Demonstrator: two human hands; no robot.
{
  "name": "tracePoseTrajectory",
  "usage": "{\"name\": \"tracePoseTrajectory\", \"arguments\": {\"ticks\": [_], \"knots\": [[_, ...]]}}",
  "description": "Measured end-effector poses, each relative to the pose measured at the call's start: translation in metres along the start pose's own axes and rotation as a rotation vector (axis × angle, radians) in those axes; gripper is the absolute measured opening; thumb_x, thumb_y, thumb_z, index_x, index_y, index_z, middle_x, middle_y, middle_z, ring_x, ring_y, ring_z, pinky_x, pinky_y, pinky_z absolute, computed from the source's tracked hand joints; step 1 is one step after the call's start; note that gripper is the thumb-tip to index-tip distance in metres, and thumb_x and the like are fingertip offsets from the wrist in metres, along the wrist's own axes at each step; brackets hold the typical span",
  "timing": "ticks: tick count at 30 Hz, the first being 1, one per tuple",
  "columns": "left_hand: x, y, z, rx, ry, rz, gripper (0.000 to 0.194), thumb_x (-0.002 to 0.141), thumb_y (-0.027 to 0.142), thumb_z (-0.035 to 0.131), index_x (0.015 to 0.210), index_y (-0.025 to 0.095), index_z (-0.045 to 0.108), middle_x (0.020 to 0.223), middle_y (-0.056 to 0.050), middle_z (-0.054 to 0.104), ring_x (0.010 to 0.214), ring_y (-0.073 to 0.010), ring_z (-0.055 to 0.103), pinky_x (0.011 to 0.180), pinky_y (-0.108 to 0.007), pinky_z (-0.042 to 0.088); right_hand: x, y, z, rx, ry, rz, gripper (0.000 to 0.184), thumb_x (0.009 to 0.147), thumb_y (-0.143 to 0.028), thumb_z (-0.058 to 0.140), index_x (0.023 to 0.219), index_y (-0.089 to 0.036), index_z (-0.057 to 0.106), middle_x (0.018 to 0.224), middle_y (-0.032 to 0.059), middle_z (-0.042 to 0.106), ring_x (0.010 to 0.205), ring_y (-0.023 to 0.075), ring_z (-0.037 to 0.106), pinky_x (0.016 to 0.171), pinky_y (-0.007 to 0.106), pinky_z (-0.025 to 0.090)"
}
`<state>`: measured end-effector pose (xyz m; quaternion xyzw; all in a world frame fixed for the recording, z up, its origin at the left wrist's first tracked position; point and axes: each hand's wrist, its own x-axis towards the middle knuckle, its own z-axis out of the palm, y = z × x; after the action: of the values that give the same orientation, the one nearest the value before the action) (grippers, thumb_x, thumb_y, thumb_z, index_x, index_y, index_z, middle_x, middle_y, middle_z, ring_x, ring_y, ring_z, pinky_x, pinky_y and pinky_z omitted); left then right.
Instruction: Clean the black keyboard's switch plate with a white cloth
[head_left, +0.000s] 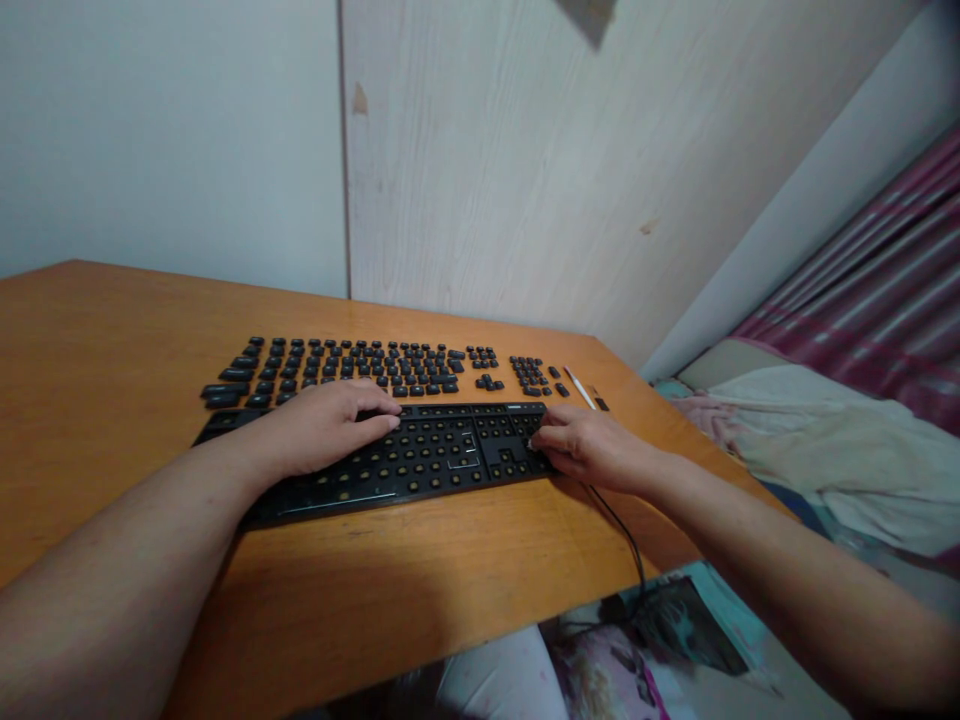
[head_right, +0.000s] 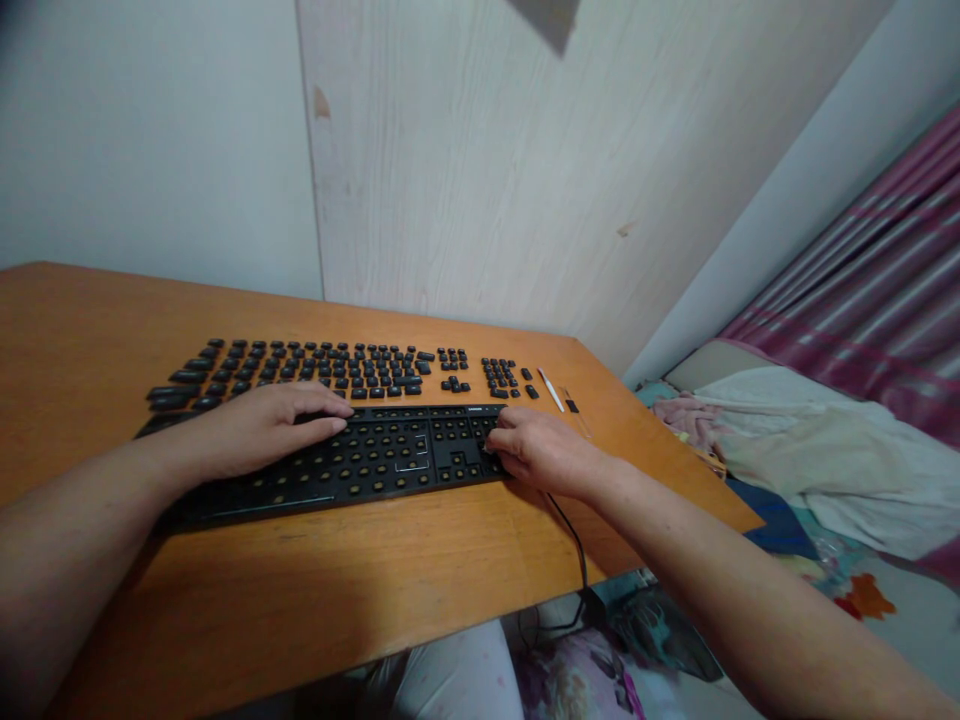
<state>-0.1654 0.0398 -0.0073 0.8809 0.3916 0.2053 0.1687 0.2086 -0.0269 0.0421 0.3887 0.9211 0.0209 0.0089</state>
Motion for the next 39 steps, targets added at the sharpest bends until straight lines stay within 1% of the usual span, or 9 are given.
{"name": "tracePoseTrajectory", "arguments": {"ticks": [2,5,13,18,23,26,32,39], "knots": [[0.0,-0.001,0.0,-0.001,0.001,0.005,0.046,0.088,0.058,0.048,0.11,0.026,0.073,0.112,-0.005,0.069,0.103,-0.0221,0.063,0.1,-0.036,0.045,-0.004,-0.001,0.005,-0.008,0.033,0.006,0.023,0.088,-0.015,0.055,0.105,-0.02,0.07,0.099,0.0086,0.06,0.088,0.0197,0.057,0.075,0.03,0.043],[0.0,-0.002,0.0,0.001,-0.007,-0.002,0.045,0.089,0.057,0.048,0.11,0.026,0.073,0.112,-0.005,0.069,0.103,-0.022,0.063,0.098,-0.036,0.046,-0.007,-0.001,0.009,0.0,0.039,0.029,0.023,0.088,-0.016,0.055,0.106,-0.02,0.069,0.099,0.0087,0.06,0.088,0.0198,0.057,0.075,0.03,0.044],[-0.001,0.004,-0.003,0.02,-0.026,-0.031,0.049,0.089,0.058,0.047,0.111,0.024,0.073,0.114,-0.006,0.069,0.104,-0.023,0.063,0.099,-0.037,0.046,-0.001,0.001,0.0,0.039,-0.051,0.093,0.021,0.088,-0.018,0.054,0.103,-0.022,0.068,0.105,0.0073,0.06,0.091,0.0197,0.059,0.076,0.03,0.044],[-0.001,0.004,-0.003,0.016,-0.028,-0.02,0.048,0.089,0.058,0.046,0.111,0.025,0.073,0.113,-0.006,0.069,0.105,-0.0229,0.063,0.1,-0.037,0.046,0.001,0.007,0.0,0.116,-0.09,0.145,0.02,0.088,-0.017,0.053,0.102,-0.024,0.067,0.101,0.0048,0.061,0.088,0.0181,0.059,0.076,0.029,0.044],[-0.001,0.004,-0.003,0.005,-0.029,-0.02,0.048,0.089,0.058,0.047,0.111,0.024,0.073,0.112,-0.006,0.069,0.104,-0.023,0.063,0.1,-0.038,0.046,-0.004,0.016,0.003,0.147,-0.122,0.222,0.021,0.087,-0.017,0.053,0.102,-0.023,0.066,0.098,0.0038,0.061,0.084,0.0174,0.059,0.076,0.028,0.043],[-0.001,0.003,-0.003,-0.009,-0.027,-0.019,0.048,0.088,0.059,0.047,0.111,0.025,0.073,0.112,-0.006,0.07,0.103,-0.0231,0.063,0.099,-0.038,0.046,-0.008,0.017,0.004,0.131,-0.101,0.228,0.022,0.087,-0.016,0.053,0.103,-0.023,0.066,0.097,0.0041,0.061,0.084,0.0173,0.058,0.076,0.028,0.043],[-0.001,0.001,-0.003,-0.007,-0.021,-0.01,0.047,0.089,0.058,0.048,0.111,0.025,0.073,0.112,-0.005,0.07,0.105,-0.023,0.063,0.099,-0.036,0.047,-0.014,0.011,0.005,0.01,-0.044,0.183,0.022,0.086,-0.016,0.054,0.103,-0.023,0.067,0.095,0.0052,0.059,0.083,0.0181,0.056,0.073,0.028,0.041],[-0.001,0.0,-0.002,-0.008,-0.012,-0.014,0.047,0.088,0.059,0.049,0.11,0.025,0.074,0.113,-0.005,0.07,0.104,-0.0232,0.064,0.099,-0.037,0.047,-0.026,0.02,0.01,-0.014,-0.021,0.216,0.024,0.086,-0.015,0.052,0.103,-0.021,0.068,0.094,0.0061,0.059,0.084,0.0185,0.056,0.072,0.028,0.04]]}}
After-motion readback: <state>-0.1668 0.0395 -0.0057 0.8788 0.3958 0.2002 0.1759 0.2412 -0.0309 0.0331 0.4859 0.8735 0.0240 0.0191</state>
